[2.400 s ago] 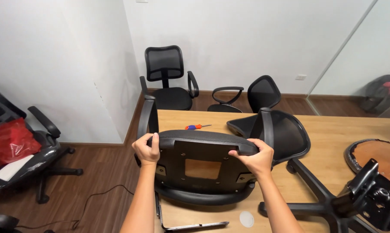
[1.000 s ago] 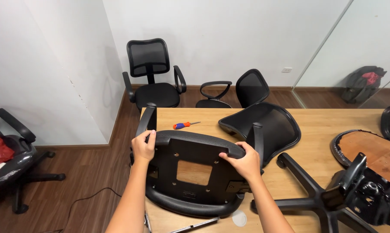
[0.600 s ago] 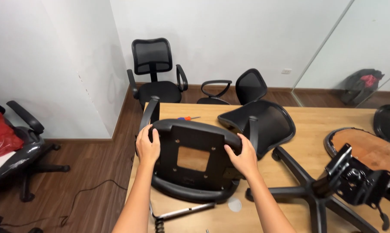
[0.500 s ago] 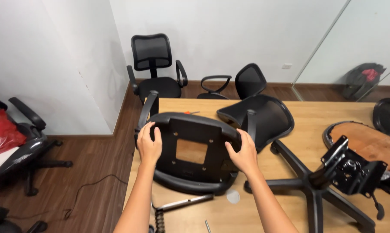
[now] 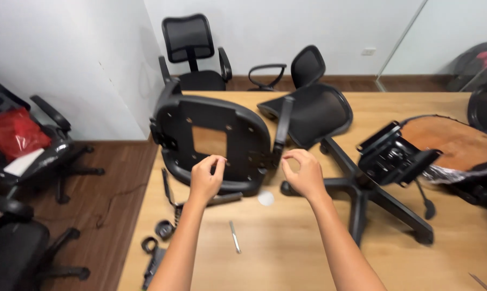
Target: The person assembles an office chair on a wooden table. They align an armrest and mechanism against the underside of the seat and drive screws with a screwdriver, then lift and reposition the seat, and finally fit a black plastic cover onto the gas cylinder of the chair base.
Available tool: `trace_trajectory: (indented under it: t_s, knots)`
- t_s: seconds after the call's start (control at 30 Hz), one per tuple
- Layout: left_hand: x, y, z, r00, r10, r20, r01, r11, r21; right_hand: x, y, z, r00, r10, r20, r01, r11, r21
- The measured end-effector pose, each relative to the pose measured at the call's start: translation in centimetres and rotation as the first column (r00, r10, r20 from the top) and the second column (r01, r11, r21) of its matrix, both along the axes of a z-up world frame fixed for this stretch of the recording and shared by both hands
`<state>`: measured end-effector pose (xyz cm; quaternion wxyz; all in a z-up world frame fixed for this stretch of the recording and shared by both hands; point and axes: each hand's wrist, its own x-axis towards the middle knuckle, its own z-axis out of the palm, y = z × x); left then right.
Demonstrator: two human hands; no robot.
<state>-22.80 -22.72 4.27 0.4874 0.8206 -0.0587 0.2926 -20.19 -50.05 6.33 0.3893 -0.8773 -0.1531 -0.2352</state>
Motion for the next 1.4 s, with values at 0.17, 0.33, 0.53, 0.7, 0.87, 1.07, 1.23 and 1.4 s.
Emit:
trace_trajectory:
  t_s: [0.17,0.33,0.53,0.7,0.87,1.07,1.23,1.4]
  knots:
    - [-5.7,-8.2,-0.6,0.981,-0.026,-0.191,0.015,0.998,-0.056,-2.9,-8.4,0.3,0.996,0.02,0.086,-0.012,0.996,-0.089]
    - [-8.6,-14.5,-3.6,0.961,-0.096,-0.26,0.068,0.991,-0.114,-3.7,-16.1,0.8,0.989,-0.083,0.125,0.099,0.987,-0.129]
    - [-10.2,-16.8,-4.5,0.911,-0.107,-0.399,0.058,0.989,-0.133,-2.7,-24.8,-0.9,0.854,-0.474,0.214,0.512,0.838,-0.186]
    - [-9.9,-16.8,-3.4,0.892,-0.084,-0.444,0.02,0.989,-0.148,-0.3,-30.0,-5.3,0.744,-0.562,-0.36,0.514,0.827,-0.229]
    - [-10.0,-16.5,-2.8,0.889,-0.084,-0.451,0.012,0.987,-0.161,-1.1,-28.1,-3.7,0.693,-0.551,-0.464,0.53,0.827,-0.19]
    - [-10.3,-14.8,-3.1,0.86,-0.08,-0.503,0.016,0.991,-0.132,-1.4,-27.2,-3.3,0.671,-0.535,-0.514,0.563,0.818,-0.118]
    - [-10.5,-11.6,-3.8,0.858,-0.096,-0.505,0.046,0.993,-0.11,-1.2,-27.5,-5.8,0.704,-0.539,-0.462,0.555,0.824,-0.115]
    - [-10.2,-10.0,-4.0,0.857,-0.087,-0.507,0.041,0.994,-0.102,-3.4,-25.0,-5.4,0.655,-0.584,-0.479,0.6,0.788,-0.141]
